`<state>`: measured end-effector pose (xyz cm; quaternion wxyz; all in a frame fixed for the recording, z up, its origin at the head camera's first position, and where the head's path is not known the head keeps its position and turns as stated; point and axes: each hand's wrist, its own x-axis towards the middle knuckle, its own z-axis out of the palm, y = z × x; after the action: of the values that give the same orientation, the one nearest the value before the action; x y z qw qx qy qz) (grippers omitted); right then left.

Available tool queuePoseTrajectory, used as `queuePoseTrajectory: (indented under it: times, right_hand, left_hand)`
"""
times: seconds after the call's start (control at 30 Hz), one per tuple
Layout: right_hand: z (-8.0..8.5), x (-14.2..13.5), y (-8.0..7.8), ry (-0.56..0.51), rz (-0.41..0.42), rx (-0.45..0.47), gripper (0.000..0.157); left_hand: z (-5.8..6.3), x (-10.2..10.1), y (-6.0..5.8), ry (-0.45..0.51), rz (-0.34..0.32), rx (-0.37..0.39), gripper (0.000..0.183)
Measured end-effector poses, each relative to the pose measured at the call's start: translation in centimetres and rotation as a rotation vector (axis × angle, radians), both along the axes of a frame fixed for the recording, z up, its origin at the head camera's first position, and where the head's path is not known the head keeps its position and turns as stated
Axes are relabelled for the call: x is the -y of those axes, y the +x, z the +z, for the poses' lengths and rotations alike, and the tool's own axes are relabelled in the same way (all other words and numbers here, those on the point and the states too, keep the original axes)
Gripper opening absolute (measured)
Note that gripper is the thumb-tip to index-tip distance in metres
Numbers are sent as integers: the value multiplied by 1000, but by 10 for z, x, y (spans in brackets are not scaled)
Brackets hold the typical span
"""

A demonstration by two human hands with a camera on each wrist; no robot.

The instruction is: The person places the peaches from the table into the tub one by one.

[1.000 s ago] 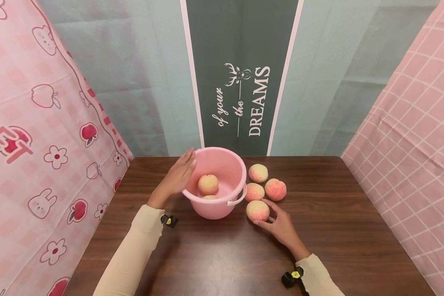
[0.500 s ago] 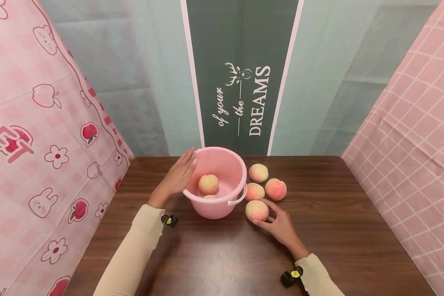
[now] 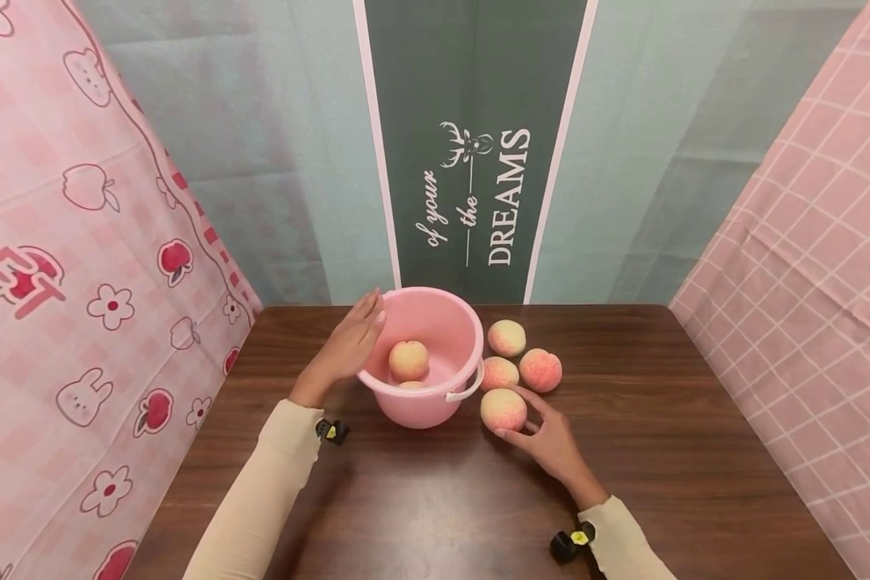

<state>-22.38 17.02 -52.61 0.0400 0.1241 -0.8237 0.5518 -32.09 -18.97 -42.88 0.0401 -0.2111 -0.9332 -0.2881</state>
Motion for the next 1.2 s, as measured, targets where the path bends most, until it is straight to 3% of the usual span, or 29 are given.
queuePoseTrajectory:
  times: [0.17,0.4,0.57,0.7,0.97,1.2]
  right_hand:
    - [-3,0,-2,-12,2,-4,73]
    - [-30,-7,-15,-21,-21,-24,75]
    - [-27,-6,-15,-48,-22,-19,75]
    - [-18,-4,-14,-61,-17,-13,77]
    - [24,3,-1,-58,20,-49,77]
    - [34,5,-1,-68,8,-66,76]
  left_hand:
    - [1,0,1,0,4,2,60]
    - [0,1,1,11,9,7,60]
    - [-1,1,1,11,6,7,61]
    - [0,1,1,10,8,12,62]
    - [0,0,1,14,-3,-4,60]
    - [1,0,1,12,-1,-5,59]
